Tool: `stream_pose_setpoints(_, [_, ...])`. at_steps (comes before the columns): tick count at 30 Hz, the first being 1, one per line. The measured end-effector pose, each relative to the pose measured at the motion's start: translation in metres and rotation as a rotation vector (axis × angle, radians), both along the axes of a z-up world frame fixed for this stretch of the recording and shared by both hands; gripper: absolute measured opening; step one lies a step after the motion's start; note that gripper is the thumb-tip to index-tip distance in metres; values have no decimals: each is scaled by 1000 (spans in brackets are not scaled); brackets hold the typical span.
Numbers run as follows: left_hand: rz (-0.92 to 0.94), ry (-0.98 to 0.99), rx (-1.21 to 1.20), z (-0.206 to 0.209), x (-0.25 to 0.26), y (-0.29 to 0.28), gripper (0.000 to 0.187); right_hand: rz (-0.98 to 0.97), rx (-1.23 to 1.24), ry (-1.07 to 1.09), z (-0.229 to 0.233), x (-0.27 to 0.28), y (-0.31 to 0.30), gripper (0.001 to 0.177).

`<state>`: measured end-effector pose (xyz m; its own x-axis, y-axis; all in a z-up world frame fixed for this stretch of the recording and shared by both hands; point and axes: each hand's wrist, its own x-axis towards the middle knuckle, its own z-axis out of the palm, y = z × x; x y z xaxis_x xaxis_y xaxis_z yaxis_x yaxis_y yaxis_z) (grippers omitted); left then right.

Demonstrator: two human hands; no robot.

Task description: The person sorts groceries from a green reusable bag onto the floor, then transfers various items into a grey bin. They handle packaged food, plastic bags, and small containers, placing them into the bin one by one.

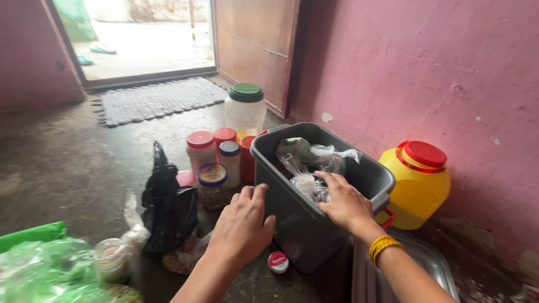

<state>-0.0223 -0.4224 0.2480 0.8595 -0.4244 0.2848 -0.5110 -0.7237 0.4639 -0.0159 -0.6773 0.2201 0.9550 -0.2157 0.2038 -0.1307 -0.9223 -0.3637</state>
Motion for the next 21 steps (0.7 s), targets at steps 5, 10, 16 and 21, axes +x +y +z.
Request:
stream_pose_setpoints(5, [-55,36,-16,-16,13,2,69,35,23,190,-5,18,-14,91])
stream_pose_setpoints(10, [-185,-148,-161,-24,27,2,65,-144,-133,327,-5,30,-1,94])
stream_pose_setpoints(16, [-325,-201,-66,-24,32,-18,68,-182,-134,324,-6,37,6,83])
stream_pose_setpoints(21, [-413,-149,93,-40,31,-35,73,-123,-238,275,-12,45,4,63])
